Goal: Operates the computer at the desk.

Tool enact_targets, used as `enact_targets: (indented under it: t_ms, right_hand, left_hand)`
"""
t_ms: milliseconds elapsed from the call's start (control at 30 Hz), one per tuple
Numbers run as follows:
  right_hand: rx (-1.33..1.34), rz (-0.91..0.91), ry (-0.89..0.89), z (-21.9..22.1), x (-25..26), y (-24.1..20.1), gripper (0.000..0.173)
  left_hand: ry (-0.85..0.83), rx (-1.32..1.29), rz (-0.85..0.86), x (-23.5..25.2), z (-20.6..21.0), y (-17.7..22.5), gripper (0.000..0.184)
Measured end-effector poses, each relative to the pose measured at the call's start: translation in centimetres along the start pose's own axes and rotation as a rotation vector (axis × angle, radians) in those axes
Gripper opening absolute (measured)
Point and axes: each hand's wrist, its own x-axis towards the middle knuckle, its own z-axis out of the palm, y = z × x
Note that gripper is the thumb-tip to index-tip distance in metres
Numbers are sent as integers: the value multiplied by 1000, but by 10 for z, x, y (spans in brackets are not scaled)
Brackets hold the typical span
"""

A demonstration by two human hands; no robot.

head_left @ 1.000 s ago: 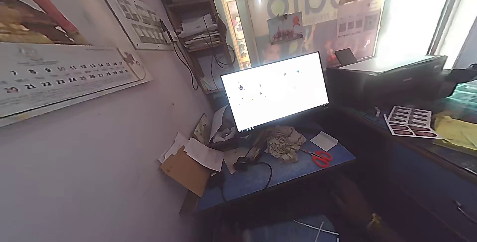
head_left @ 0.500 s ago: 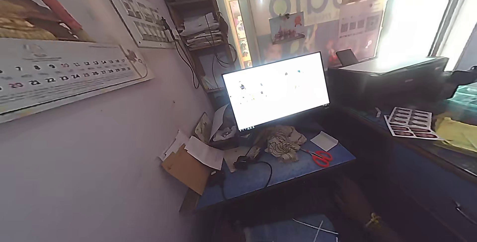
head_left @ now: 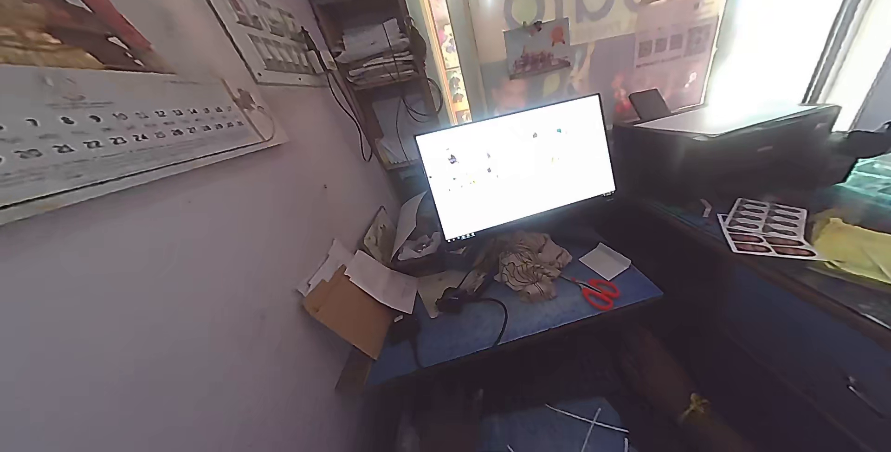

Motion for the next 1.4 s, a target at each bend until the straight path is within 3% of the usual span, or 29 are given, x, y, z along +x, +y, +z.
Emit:
enact_targets:
  t_ms: [100,200,300,400,533,600,667,767,1400]
  right_hand:
    - [2,-8,13,2,0,-1,51]
    - [2,-1,-9,6,0,-1,53]
    - [-5,-4,19,7,0,0,52]
    - [-6,-24,31,6,1,1,51]
    - [2,-36,23,5,1,3,51]
    - [-1,-45,25,5,1,3,51]
    - [-9,-36,2,6,0,3,51]
    - [5,1,-31,3,-2,0,50]
    - [-20,-5,36,0,-1,-4,42]
  left_hand:
    - [-64,33,-28,6,-2,4,67]
    - [13,35,-39,8,3,5,67]
    - [-138,105,-36,-4,-18,37,82]
    - [-202,123,188,-10,-16,72,82]
    - [-216,-29,561,-15,-4,109,63]
    - [-225,-95,665,-17,1,117,55]
    - [-138,-134,729,-14,36,112,53]
    - [-97,-181,726,-14,59,104,50]
    - [-94,-245,718,-13,64,98,48]
